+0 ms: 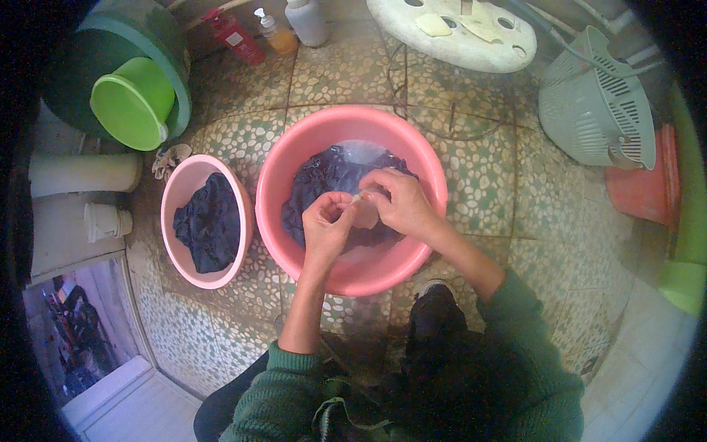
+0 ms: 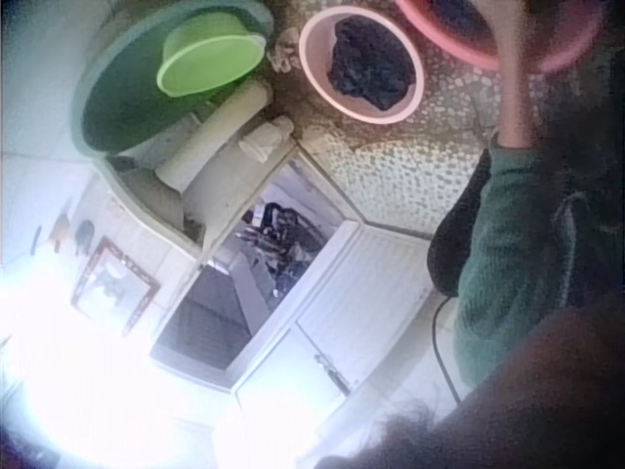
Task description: The person hand-washes a dark garment in a pink basin filled with water, using a small orange bar of soap to scrub the fabric. The person repeatedly rubs the soap against the cloth and rinses it in the basin.
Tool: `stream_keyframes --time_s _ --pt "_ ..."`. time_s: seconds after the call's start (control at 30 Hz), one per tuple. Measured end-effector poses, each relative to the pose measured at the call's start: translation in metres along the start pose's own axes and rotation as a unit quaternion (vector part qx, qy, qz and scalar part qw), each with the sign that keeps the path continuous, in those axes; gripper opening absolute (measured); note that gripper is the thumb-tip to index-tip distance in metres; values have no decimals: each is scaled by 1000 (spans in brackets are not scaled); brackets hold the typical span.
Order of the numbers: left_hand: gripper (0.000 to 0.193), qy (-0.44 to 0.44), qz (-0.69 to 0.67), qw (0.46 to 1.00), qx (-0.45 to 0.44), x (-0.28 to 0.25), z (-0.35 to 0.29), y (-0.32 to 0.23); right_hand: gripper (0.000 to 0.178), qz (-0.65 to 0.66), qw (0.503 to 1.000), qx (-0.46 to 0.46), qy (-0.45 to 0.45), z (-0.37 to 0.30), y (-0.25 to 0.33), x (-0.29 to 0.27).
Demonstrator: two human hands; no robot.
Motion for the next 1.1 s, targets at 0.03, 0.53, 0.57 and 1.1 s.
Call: stream_keyframes --time_s 0.03,0.53,0.57,1.1 --pt "10 -12 -10 1000 -2 -3 0 2 12 -76 994 -68 -48 1 16 -7" --pt "16 -83 173 974 118 5 -13 -27 6 91 990 109 -5 -16 -8 13" --pt "16 -81 164 975 125 5 -13 -28 6 94 990 106 -7 -16 -8 13" --pt "10 -28 -46 997 47 6 2 -18 3 -65 958 91 264 40 13 19"
Point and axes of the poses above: each hand's wrist, its own z-axis towards the middle knuckle, its own x-axis out of the palm, y = z × x, the point moved 9 cm from there along z, towards the middle knuckle, and after that the axes turned 3 degrees about -z, right-handed, at the moved point
